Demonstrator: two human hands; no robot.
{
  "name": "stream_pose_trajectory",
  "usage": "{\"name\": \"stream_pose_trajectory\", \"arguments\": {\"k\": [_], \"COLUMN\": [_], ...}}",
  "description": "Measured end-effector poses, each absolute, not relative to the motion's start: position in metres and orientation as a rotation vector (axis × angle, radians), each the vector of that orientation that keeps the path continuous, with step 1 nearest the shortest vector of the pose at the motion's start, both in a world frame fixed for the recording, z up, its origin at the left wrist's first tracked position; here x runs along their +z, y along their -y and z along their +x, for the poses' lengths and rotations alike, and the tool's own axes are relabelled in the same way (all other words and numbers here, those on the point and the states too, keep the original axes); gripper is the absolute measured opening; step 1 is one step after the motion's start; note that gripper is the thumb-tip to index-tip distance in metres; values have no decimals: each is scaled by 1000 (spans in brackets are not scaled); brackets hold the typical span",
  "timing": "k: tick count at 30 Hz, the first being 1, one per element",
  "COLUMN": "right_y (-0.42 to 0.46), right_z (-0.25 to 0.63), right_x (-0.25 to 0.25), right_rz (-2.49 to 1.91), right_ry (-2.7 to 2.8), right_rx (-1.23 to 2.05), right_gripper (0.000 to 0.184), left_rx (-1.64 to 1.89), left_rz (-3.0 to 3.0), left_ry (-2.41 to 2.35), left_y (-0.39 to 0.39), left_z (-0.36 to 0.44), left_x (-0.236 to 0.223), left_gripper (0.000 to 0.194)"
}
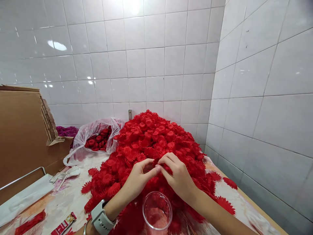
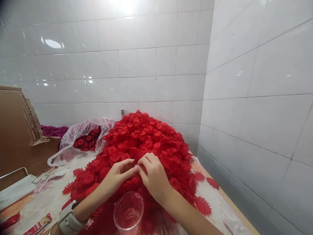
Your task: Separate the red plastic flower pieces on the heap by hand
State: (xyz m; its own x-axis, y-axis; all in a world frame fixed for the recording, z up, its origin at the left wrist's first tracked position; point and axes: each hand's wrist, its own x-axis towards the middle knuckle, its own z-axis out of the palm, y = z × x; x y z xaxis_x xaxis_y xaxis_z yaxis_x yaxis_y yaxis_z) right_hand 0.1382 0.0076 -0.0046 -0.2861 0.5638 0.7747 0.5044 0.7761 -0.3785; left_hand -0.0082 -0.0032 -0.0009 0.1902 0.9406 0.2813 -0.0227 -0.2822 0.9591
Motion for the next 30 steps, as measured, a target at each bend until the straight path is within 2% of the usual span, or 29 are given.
{"name": "stream_pose_trajectory", "arguments": {"k": [4, 11, 30], "right_y": [-4, -5, -4], "right_z": [138, 143, 142], "right_x": [0, 2, 2], "right_rz": [-797, -816, -778], "right_ry": [1882, 1726, 1864], "right_rx": [183, 242, 347], "right_gripper": [9, 11, 6], "left_rx": [1300, 1388, 1334], "left_rz": [1350, 1109, 1174], "left_ry": [-898, -877, -999], "left_y": [1, -1, 0], "left_z": [-9, -9, -12], "left_x": [-2, -4, -3], "left_gripper": [25, 20, 27]}}
